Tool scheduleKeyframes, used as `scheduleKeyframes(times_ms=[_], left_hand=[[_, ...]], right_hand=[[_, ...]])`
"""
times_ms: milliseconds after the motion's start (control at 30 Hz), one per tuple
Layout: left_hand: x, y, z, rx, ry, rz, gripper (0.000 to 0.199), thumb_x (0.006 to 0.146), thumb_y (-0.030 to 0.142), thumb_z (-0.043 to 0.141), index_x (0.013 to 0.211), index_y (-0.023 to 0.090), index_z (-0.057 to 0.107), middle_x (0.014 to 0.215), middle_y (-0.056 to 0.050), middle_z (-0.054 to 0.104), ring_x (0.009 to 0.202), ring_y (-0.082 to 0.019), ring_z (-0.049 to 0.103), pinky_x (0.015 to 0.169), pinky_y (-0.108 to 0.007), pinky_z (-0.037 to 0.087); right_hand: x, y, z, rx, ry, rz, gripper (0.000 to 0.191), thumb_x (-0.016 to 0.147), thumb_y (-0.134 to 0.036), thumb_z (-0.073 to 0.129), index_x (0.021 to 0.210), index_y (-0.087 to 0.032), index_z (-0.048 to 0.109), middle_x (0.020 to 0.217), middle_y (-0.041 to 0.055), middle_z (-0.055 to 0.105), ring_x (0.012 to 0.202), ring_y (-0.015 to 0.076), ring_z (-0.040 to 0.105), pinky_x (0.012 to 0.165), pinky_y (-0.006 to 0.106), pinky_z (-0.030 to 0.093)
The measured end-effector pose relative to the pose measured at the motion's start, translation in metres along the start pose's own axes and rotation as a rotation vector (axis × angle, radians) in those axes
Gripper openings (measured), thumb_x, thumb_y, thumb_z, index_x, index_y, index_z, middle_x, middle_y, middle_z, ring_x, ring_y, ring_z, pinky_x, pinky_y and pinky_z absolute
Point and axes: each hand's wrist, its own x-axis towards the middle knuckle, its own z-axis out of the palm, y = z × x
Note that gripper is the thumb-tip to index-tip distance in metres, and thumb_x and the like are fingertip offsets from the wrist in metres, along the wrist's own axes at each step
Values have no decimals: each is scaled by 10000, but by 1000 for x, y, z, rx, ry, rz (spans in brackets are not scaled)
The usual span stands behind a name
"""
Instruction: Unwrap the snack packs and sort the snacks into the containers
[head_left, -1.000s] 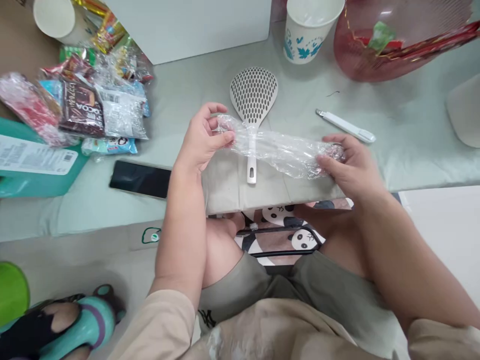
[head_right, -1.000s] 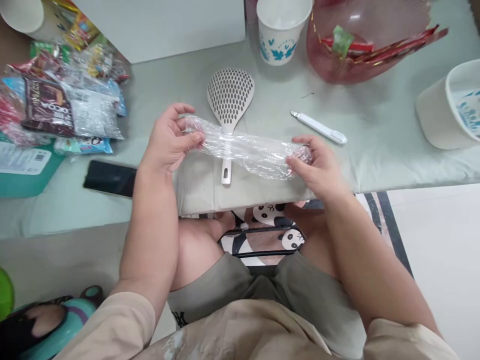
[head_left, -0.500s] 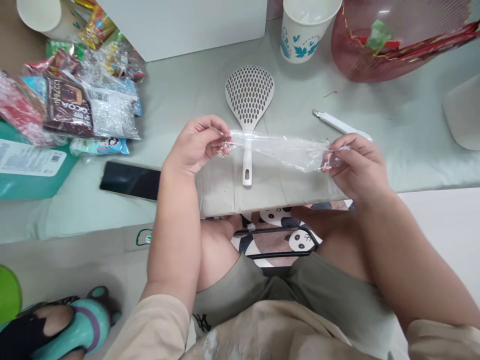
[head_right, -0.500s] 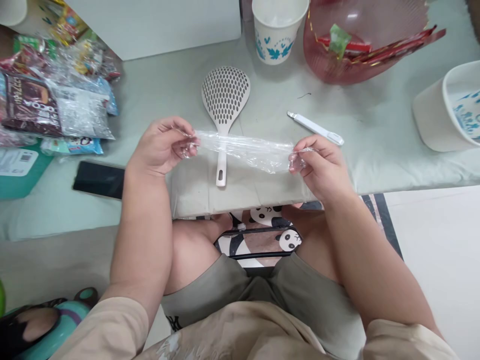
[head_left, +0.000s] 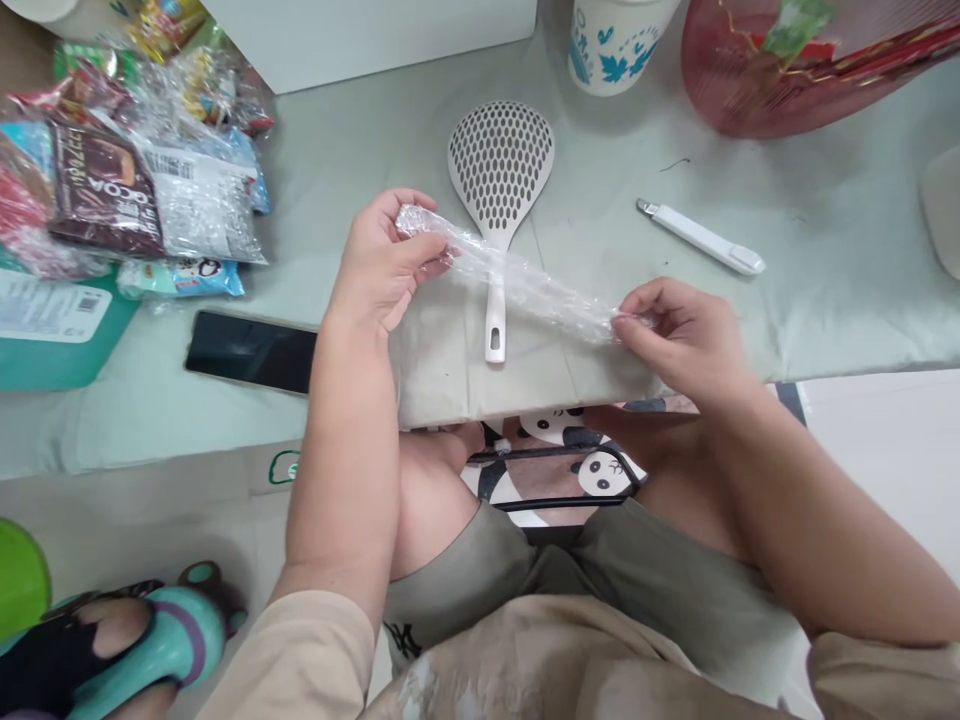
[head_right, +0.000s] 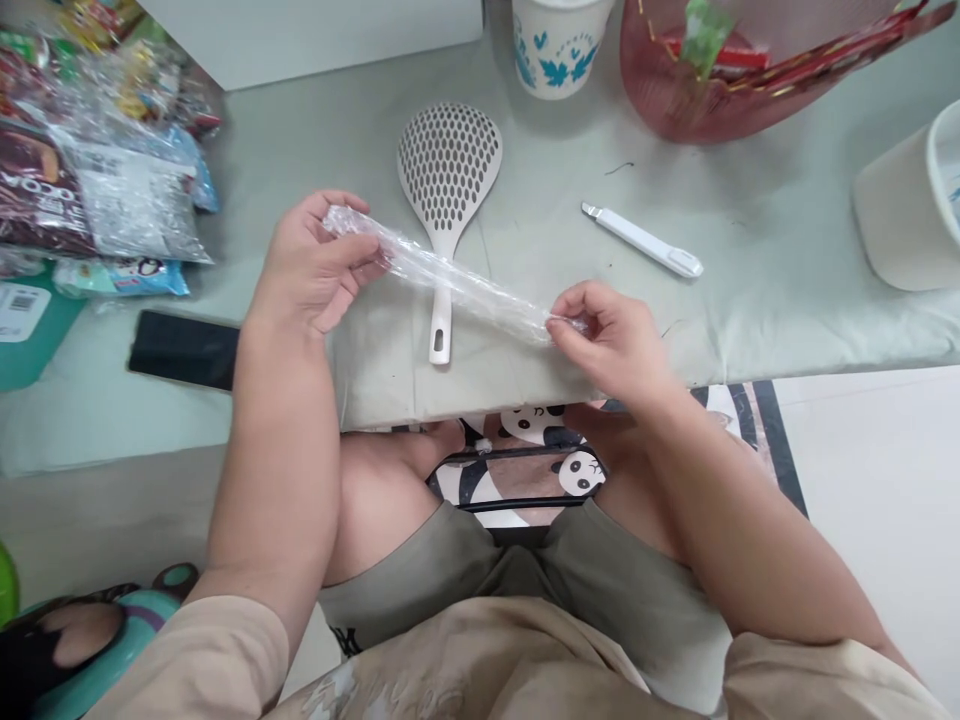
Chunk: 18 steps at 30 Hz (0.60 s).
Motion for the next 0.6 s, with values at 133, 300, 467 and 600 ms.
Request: scheduleKeyframes(times_ms=[133, 300, 467, 600], left_hand=[[-1, 0, -4, 24, -75, -68, 297, 809, 256, 797, 898, 223, 515, 788, 45, 646, 824, -117, 676, 707, -251, 537], [-6, 8, 1, 33, -47, -159, 239, 821, 241, 764, 916, 227, 546, 744, 55, 685, 687, -92, 668, 574, -202, 495], [-5, 8, -3, -12, -21, -129, 246, 823, 370, 774, 842, 223, 578, 724, 16, 686, 820, -140, 710, 624, -231, 551], [-4, 4, -6, 46, -26, -88, 340, 786, 495, 801, 862, 238, 592, 769, -11, 685, 952, -208, 716, 699, -315, 584]], right_hand=[[0, 6, 4, 182, -13, 21, 170, 883, -274, 713, 838, -257, 550, 708, -1, 701, 587, 156, 658, 519, 283, 485], [3, 6, 5, 371, 87, -23, 120, 885, -299, 743, 870, -255, 632, 684, -34, 667, 573, 114, 641, 567, 268, 550], [0, 8, 2, 430, 71, -74, 228, 940, -416, 693, 829, -221, 733, 777, 14, 716, 691, 127, 682, 688, 294, 600], [-3, 8, 2, 362, 97, -72, 202, 969, -443, 666, 927, -249, 703, 672, -20, 672, 616, 128, 662, 639, 293, 575]])
